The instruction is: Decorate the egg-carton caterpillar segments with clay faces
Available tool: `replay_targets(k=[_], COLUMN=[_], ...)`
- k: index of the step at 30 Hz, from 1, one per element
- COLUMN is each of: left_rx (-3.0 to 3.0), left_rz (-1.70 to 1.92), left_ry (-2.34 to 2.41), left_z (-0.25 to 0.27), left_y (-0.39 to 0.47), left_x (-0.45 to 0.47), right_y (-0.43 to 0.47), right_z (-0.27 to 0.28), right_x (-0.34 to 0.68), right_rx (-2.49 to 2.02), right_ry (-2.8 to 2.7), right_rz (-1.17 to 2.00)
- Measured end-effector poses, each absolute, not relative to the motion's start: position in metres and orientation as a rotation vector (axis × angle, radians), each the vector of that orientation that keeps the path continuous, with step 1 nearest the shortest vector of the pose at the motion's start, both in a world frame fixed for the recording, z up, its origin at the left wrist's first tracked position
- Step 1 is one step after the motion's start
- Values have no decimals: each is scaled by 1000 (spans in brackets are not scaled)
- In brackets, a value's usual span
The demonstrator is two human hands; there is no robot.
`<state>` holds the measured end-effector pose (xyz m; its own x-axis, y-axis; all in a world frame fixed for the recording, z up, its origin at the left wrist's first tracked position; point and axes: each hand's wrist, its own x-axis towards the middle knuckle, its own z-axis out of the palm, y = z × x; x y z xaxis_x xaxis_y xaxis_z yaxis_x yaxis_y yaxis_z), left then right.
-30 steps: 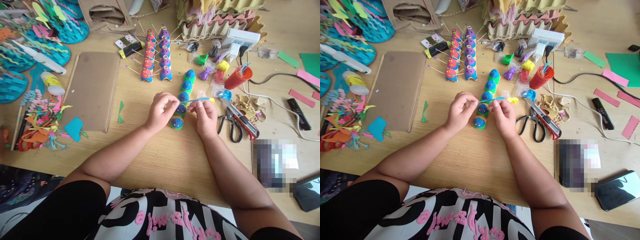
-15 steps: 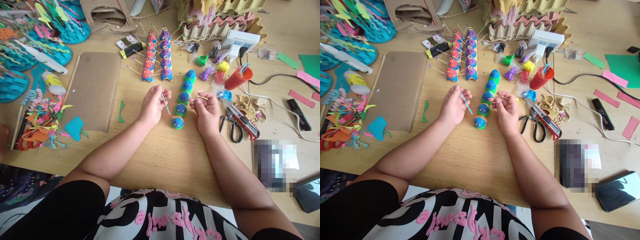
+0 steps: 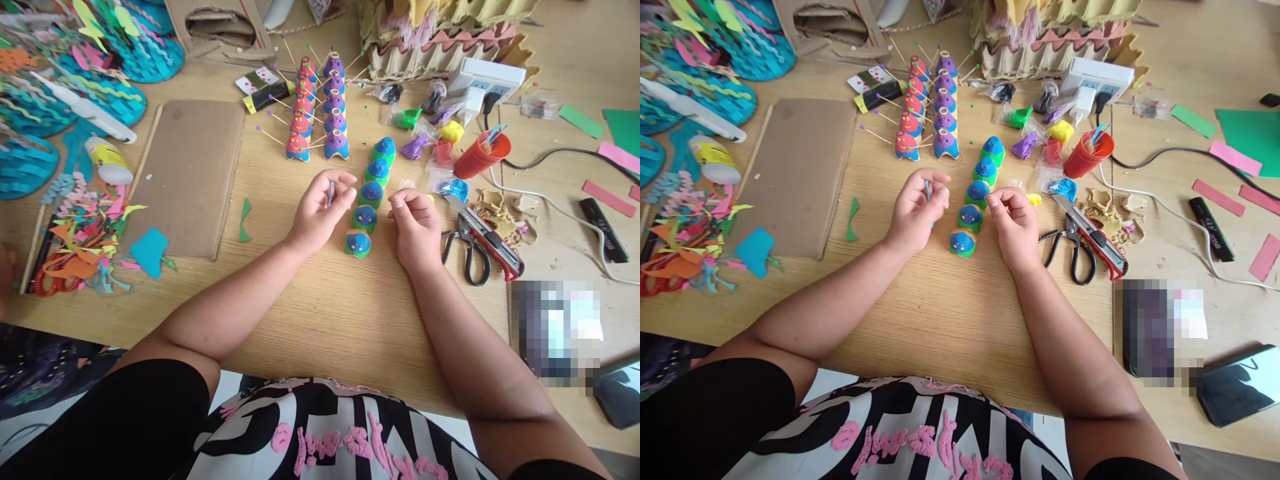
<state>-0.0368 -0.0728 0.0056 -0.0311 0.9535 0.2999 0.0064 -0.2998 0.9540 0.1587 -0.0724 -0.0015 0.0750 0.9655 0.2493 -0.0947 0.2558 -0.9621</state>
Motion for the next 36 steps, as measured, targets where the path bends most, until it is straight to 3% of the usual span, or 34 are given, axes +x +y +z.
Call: replay_targets(k=[17, 36], left_rx=[2030, 2081], left_rz=[1515, 1526], left_ry=[920, 1005], left_z=[4, 6], left_y=[-79, -81], left_x=[-36, -36], right_y=[-77, -80], right_z=[1, 8], right_x=[157, 155], right_rx=[-950, -906], right_ry=[-1429, -1398], right_rz=[996, 1089])
